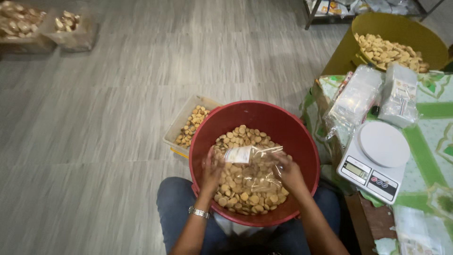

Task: The person scoops round snack pieces from a red bucket into clear plastic bags by hand, then places the filled bags onto a digital scale. The person repeats this process multiple times, handling the snacks and bags directly without additional tools.

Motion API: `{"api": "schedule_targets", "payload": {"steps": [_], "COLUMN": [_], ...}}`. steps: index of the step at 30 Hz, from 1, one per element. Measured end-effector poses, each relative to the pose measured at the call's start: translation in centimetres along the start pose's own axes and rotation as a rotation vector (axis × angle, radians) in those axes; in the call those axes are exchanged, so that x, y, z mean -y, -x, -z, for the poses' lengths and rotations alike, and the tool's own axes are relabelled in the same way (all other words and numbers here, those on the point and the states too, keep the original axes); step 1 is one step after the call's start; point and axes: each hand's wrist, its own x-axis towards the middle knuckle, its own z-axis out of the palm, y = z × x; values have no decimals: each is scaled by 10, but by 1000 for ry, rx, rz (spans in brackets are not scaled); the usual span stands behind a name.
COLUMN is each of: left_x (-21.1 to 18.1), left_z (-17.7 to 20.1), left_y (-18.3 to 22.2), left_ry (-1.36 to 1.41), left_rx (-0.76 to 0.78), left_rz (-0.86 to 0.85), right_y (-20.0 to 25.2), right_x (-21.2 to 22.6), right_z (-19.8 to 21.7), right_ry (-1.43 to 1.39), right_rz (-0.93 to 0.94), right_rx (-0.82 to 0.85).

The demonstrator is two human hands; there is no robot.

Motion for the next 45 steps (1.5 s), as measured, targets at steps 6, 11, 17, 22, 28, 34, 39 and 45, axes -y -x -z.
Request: {"api": "schedule_targets", "payload": {"steps": [6,11,17,22,28,34,39,45], "left_x": [-73,-83,-63,-42,-28,-16,-15,-19], "left_z": [-50,-39,-12,24,37,31,32,30], "left_y": [9,-27,-36,-35,-27,-32,-34,-35], "left_ry": [-506,-690,-907,-888,-942,-898,-858,-839], "left_rx": [341,273,57,-61,8,82,98,100], "left_rz": [-435,-244,-439,-450,-365,-306,-315,-285], "right_y": [-30,-64,-132,-140,-121,-111,-115,-130], "right_x": [38,28,-50,-181,-226,-184,-163,-155], "right_z": [-25,-20,-13,-54,-90,-81,-85,-88], "right_ry": [418,298,-532,497,931,619,637,478], "right_rz": [292,498,-324,-484,-411,-717,-713,-847], "right_rx": [190,236,281,164,424,596,667,805]}}
